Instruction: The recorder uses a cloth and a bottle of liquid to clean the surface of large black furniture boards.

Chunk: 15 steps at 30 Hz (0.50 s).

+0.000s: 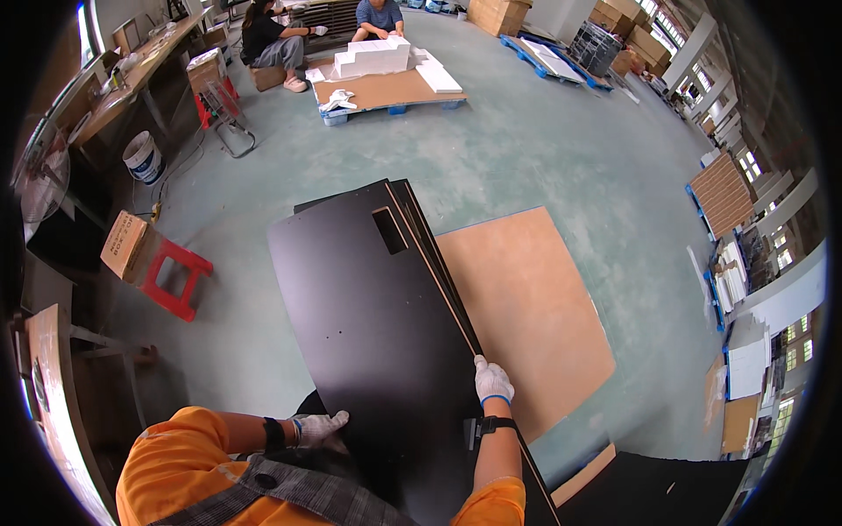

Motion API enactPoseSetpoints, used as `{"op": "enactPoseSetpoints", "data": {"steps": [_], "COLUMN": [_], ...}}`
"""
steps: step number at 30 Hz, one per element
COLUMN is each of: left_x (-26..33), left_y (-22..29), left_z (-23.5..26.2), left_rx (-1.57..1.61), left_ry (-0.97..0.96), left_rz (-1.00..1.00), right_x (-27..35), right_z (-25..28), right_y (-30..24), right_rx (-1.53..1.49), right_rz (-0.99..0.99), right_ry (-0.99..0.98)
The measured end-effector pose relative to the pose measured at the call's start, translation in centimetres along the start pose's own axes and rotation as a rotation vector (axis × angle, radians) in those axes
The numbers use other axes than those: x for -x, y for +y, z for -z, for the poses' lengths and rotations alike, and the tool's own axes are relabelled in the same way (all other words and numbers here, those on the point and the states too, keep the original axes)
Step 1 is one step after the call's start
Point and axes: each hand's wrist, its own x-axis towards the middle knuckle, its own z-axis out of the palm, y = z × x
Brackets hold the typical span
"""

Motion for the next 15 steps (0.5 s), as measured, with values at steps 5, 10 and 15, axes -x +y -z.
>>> {"op": "enactPoseSetpoints", "data": {"steps": [5,10,15], "left_x": [-6.5,-11.1,-12.2], "left_y": [-3.4,-5.6,-4.9], "left_z": [1.0,3.1,4.1], "left_rx": [0.07,0.08,-0.052], "left_ry": [0.065,0.01,0.069], "left_rz": [0.003,-0.022,0.032], "right_x": [-1.5,-3.1,-4.6], "right_z": [-0.8,-1.5,-2.6], "right_y": [-1.3,-2.3,-2.5], "right_rx": [-0.018,-0.053,-0.081], "right_rz": [0.006,-0.019,-0.053], "right_ry": [-0.013,-0.04,-0.067]}}
